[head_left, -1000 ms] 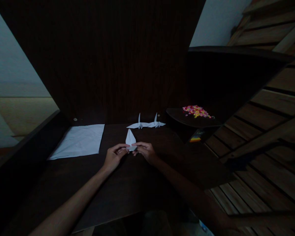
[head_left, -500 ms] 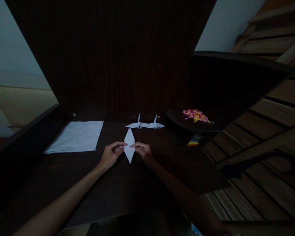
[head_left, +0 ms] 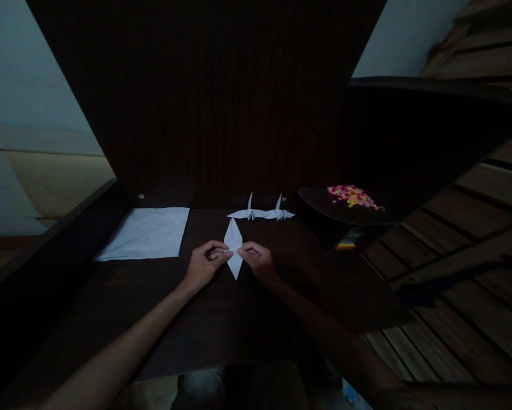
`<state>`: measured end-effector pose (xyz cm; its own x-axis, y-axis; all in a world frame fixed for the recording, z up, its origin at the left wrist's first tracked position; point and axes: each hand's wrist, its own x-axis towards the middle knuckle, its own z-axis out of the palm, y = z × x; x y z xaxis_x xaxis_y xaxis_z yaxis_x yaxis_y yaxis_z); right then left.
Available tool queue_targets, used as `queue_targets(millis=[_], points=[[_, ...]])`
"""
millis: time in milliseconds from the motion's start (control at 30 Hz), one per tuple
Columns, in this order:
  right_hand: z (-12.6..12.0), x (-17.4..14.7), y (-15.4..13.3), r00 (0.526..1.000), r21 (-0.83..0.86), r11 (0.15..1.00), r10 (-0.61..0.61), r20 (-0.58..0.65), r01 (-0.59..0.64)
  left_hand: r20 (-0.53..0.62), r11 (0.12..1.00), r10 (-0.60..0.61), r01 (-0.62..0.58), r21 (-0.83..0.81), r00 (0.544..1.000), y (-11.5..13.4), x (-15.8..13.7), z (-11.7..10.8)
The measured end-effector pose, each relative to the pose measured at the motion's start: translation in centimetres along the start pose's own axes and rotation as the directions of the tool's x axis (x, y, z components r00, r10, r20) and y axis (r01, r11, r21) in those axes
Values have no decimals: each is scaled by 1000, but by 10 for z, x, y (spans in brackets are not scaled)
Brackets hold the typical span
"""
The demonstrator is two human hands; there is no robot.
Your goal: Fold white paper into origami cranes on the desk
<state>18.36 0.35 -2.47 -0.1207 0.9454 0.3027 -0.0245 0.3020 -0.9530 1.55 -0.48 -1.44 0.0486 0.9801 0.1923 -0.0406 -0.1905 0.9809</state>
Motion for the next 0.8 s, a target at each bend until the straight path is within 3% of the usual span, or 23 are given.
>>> queue_targets(millis=[167, 467, 800], points=[[2, 1, 5, 996, 51, 999, 11, -90, -6, -1, 998, 48, -48, -51, 999, -1, 0, 0], [-1, 4, 7, 996, 67, 997, -30, -83, 36, -11, 993, 102, -102, -64, 995, 1, 1, 2], [1, 3, 4, 997, 111, 994, 2, -76, 7, -40, 989, 140, -141, -40, 989, -1, 3, 2]])
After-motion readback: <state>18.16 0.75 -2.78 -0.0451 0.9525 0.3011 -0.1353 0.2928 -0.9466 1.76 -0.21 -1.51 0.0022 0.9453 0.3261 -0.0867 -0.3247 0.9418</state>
